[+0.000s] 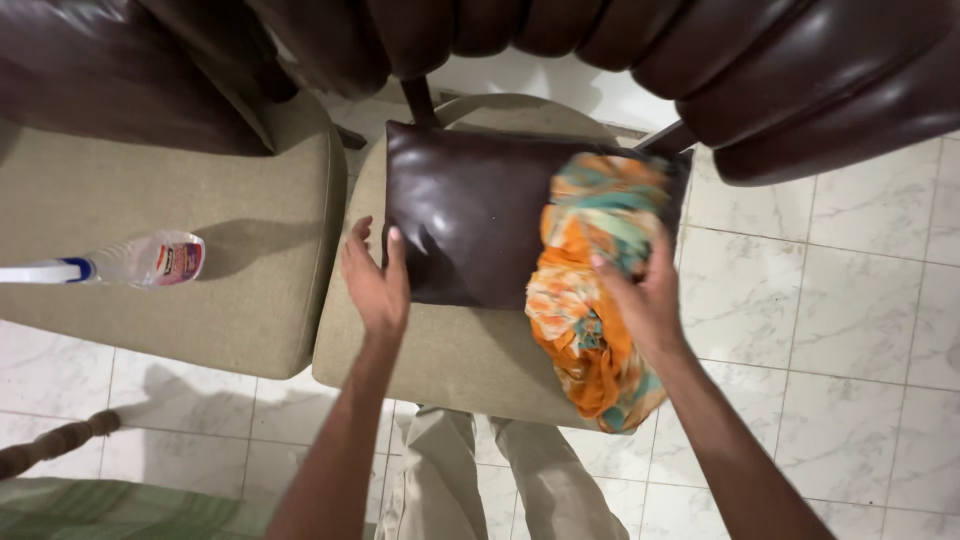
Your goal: The person sprays a cleaning solution onto a leather chair cushion and the chair back, then wipes them with a cloth.
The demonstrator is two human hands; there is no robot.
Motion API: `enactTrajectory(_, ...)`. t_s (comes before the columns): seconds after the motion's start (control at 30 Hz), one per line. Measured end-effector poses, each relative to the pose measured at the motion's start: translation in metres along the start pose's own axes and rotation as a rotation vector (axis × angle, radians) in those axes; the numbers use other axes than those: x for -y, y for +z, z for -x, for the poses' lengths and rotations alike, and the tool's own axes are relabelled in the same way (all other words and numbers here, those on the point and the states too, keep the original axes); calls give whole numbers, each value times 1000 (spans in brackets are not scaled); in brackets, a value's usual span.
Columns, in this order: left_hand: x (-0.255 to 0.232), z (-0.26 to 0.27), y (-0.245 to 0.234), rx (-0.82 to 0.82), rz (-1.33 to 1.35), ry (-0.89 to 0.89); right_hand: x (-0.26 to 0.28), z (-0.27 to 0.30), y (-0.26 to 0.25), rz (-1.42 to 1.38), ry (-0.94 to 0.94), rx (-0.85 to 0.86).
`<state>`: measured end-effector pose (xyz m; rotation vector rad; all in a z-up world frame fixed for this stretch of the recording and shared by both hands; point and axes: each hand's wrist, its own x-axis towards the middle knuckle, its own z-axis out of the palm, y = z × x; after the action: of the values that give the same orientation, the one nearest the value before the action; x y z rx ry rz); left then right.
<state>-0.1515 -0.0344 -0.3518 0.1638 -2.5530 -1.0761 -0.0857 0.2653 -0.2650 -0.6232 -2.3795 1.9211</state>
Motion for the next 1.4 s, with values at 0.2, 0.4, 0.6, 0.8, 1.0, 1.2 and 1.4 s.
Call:
enactTrajectory(0.2,44,-37,18,504,267,-619,-21,-28,31,1111,-552,8)
enactTrajectory(0.4,103,-24,66,667,421,-616,-43,-71,92,1063,-580,-21)
enactTrajectory(0.6,184,16,121,530,1287,-499,-13,-80,207,929,-635,338)
enactTrajectory(0.8,174,6,104,536,925,-453,-13,-85,176,1058,-723,273)
enactTrajectory(1.0,104,-28,70,652,456,-762,-65,-92,33,982,-424,-216)
enactTrajectory(1.2,97,-25,74,585,631,-588,-81,-126,65,626,-20,-269)
enactTrajectory(1.4,143,-3,101,516,708,-514,-33,-134,187,493,-238,205)
